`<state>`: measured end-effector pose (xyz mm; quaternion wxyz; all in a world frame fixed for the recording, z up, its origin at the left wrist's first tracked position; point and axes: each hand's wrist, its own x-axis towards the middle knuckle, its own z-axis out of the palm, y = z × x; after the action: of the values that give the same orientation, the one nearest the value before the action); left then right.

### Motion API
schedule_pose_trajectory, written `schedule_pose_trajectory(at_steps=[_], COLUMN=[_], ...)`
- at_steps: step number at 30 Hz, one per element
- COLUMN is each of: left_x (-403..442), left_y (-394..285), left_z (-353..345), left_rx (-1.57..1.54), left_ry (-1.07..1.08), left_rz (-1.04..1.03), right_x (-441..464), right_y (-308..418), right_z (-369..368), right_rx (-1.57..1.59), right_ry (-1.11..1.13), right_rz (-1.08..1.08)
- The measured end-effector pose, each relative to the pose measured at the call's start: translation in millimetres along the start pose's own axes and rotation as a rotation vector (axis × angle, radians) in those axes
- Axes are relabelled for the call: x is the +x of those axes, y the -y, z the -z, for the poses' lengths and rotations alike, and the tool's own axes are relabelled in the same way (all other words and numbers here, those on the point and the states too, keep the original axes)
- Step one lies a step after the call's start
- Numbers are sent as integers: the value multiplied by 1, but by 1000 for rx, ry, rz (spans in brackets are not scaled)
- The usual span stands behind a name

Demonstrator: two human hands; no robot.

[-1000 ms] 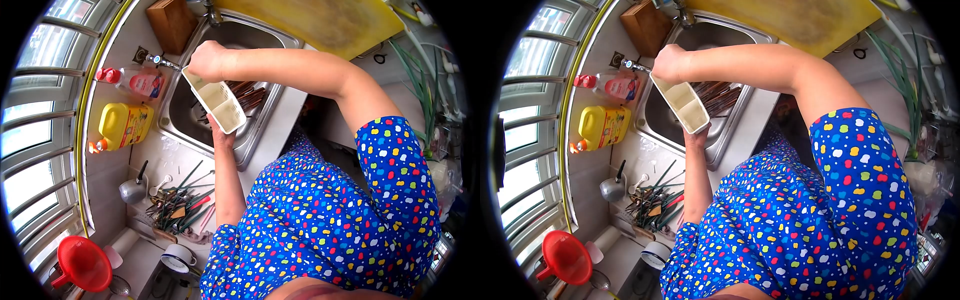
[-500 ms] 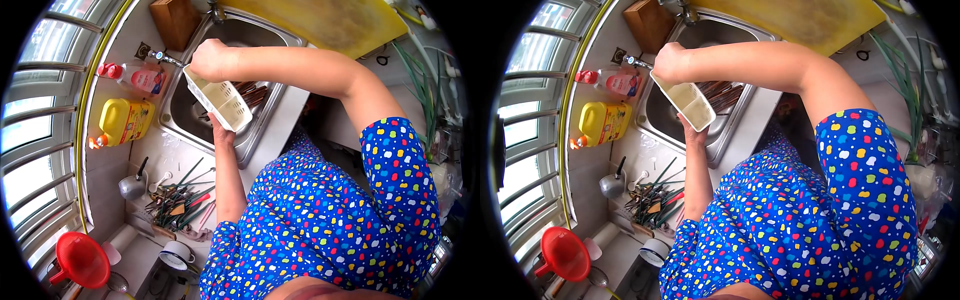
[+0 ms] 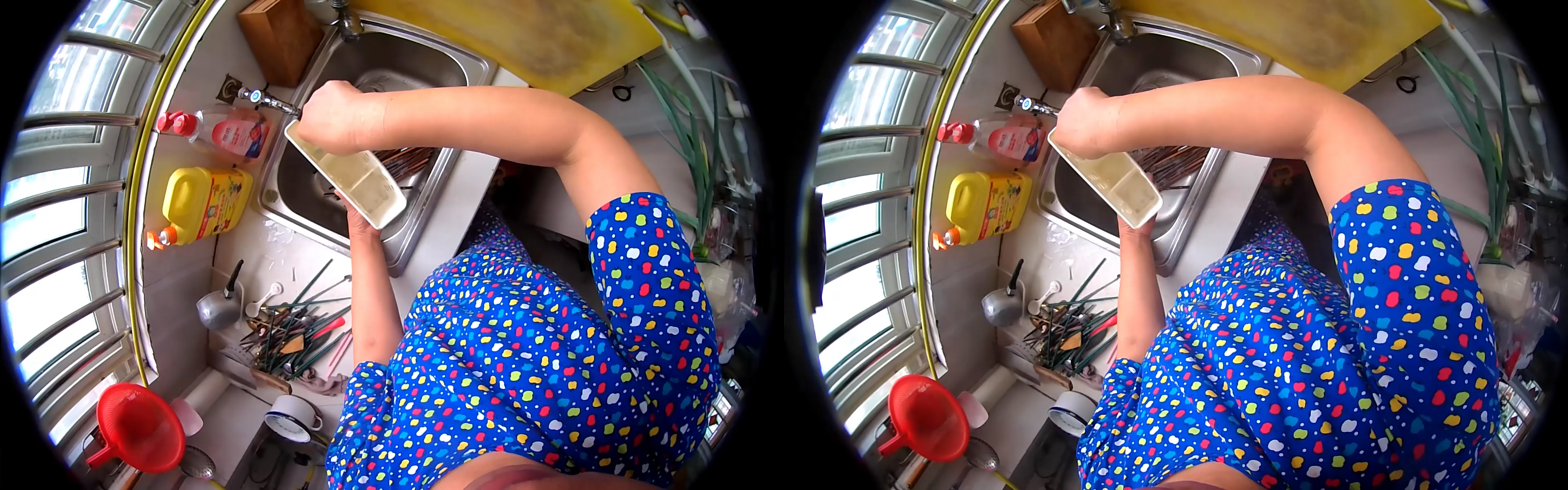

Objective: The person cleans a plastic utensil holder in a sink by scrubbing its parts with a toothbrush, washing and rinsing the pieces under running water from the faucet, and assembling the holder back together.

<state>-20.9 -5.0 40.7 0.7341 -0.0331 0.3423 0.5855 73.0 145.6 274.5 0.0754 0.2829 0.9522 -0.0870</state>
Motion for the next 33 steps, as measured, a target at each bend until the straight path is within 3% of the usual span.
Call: schedule_pose_trajectory(at_steps=[2,5,31,33], left_x=[8,-10,-8,-8], left_y=[1,1,0,1], left_z=[16,-20,-16,-14], left_rx=[109,207,149,172], left_ry=[73,6,82,43], left_rz=[25,-81,-106,-82], right_x=[1,4,-7,-8], right_y=[-3,-6,2,-2], right_z=[-3,-7,0,-6], right_rx=[-5,-37,-34,97], right_ry=[-15,-23,12,-54], right_rz=[-7,-8,21,12])
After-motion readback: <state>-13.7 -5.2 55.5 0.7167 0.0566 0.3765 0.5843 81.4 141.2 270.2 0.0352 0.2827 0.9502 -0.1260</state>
